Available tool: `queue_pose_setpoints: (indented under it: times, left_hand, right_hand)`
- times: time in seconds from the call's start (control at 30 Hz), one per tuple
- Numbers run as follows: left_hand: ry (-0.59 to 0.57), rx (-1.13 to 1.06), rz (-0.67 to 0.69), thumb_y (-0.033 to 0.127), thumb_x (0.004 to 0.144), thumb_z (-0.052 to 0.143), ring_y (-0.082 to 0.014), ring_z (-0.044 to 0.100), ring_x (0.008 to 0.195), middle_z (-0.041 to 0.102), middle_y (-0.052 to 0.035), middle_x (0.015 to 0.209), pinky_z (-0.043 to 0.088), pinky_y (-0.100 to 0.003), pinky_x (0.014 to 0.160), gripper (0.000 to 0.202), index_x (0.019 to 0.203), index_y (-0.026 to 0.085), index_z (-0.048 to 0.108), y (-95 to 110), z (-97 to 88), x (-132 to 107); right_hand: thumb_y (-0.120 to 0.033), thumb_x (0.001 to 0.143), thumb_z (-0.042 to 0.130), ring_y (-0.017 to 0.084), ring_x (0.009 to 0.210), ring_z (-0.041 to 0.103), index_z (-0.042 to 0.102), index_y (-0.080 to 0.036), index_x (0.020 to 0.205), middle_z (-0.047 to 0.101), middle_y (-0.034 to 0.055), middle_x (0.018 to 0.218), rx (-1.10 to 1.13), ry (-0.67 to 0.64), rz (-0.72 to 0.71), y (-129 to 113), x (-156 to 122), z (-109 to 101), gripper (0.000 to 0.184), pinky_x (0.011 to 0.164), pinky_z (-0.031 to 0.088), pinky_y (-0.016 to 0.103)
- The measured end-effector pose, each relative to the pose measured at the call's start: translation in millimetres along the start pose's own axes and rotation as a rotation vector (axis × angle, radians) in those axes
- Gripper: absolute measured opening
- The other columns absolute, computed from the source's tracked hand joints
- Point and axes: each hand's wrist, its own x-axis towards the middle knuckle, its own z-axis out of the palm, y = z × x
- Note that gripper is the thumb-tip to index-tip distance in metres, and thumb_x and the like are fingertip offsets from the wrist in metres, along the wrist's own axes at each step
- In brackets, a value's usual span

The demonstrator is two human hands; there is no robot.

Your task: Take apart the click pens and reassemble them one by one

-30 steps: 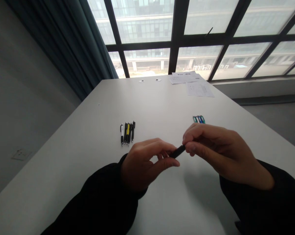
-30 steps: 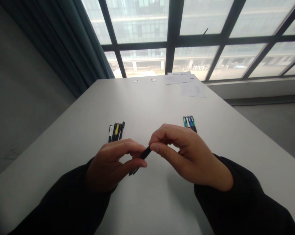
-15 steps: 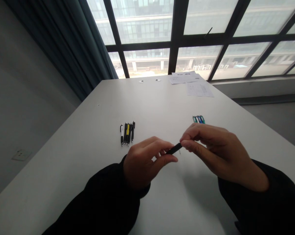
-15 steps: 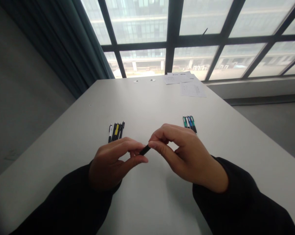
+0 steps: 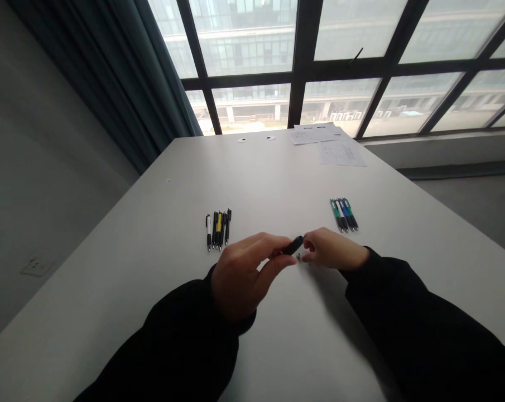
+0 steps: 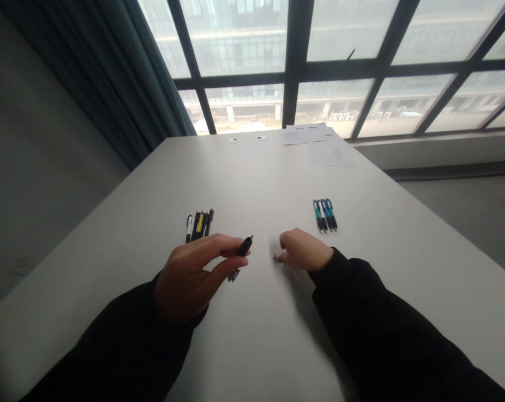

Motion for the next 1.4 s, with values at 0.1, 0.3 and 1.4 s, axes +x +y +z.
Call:
queue_pose_setpoints:
  times: [0.1, 0.3, 1.4]
  left_hand:
    - [-0.012, -0.034, -0.059, 0.02, 0.09, 0.063, -0.0146, 0.07, 0.077, 0.075, -0.0061, 0.089, 0.056, -0.025, 0.07, 0.013, 0.099, 0.014, 0.07, 3, -0.2, -1]
    - [-0.043, -0.216, -0.13, 0.016, 0.092, 0.06, -0.0147, 0.073, 0.082, 0.077, -0.0057, 0.093, 0.059, -0.025, 0.077, 0.015, 0.102, 0.014, 0.07, 8, -0.7, -1]
    - [-0.126, -0.288, -0.062, 0.011, 0.076, 0.078, -0.0088, 0.066, 0.069, 0.073, -0.0045, 0.081, 0.058, -0.016, 0.069, 0.021, 0.096, 0.009, 0.071, -1, -1.5, -1]
  right_hand:
    - [-0.029, 0.076, 0.073, 0.024, 0.075, 0.068, 0.074, -0.014, 0.079, 0.074, 0.0122, 0.079, -0.017, -0.008, 0.023, 0, 3, 9, 0.016, 0.066, 0.046, 0.029]
    - [-0.015, 0.076, 0.065, 0.025, 0.079, 0.069, 0.075, -0.014, 0.081, 0.075, 0.0138, 0.082, -0.029, -0.007, 0.025, 1, 1, 7, 0.012, 0.069, 0.046, 0.028]
    - [-0.007, 0.08, 0.072, 0.015, 0.067, 0.064, 0.066, -0.021, 0.091, 0.067, 0.0035, 0.084, 1.142, 0.62, -0.561, -51, -73, -58, 0.018, 0.053, 0.054, 0.027]
